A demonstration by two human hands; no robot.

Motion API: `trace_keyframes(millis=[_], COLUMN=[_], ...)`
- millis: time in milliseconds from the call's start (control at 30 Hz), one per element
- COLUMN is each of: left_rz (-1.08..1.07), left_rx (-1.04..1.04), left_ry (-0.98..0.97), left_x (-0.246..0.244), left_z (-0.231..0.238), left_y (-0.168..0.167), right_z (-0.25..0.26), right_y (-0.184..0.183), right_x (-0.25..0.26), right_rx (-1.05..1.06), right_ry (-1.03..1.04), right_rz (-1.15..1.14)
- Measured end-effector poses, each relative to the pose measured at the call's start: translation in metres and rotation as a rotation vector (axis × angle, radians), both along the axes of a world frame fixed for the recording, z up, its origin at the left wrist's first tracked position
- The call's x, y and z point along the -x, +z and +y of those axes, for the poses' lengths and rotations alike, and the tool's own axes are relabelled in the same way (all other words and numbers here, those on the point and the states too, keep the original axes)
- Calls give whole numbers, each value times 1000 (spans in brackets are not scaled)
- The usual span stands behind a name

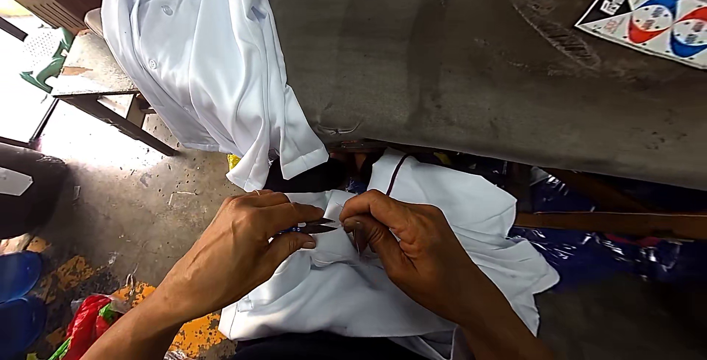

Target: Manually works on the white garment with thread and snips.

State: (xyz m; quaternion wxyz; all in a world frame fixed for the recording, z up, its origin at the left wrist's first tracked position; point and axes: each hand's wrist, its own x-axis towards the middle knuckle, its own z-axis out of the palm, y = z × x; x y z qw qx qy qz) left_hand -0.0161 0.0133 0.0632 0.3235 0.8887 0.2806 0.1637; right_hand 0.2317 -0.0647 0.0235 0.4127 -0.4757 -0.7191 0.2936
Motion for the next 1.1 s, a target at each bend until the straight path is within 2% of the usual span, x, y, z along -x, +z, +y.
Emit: trace_keyframes(millis=[533, 700, 767, 867, 967, 1100], left_rz=[-66, -86, -69, -35, -40, 109], left_rx=[57, 44, -39, -274, -429, -452], left_ry=[-42, -26, 31, 127, 159, 126], left_x=[-10, -9, -14, -49, -101, -152], left_z=[-3, 2, 15, 49, 98, 143], left_y=[-3, 4, 19, 45, 45, 34], right_z=[-1, -1, -4, -12, -24, -35], right_y=[3, 3, 7, 20, 36, 43], right_x=[1, -7, -19, -38, -50, -62], right_rx=[-28, -12, -11, -28, -19, 35], right_ry=[-7, -34, -41, -88, -153, -164], right_rz=[-22, 55, 138, 207, 240, 379])
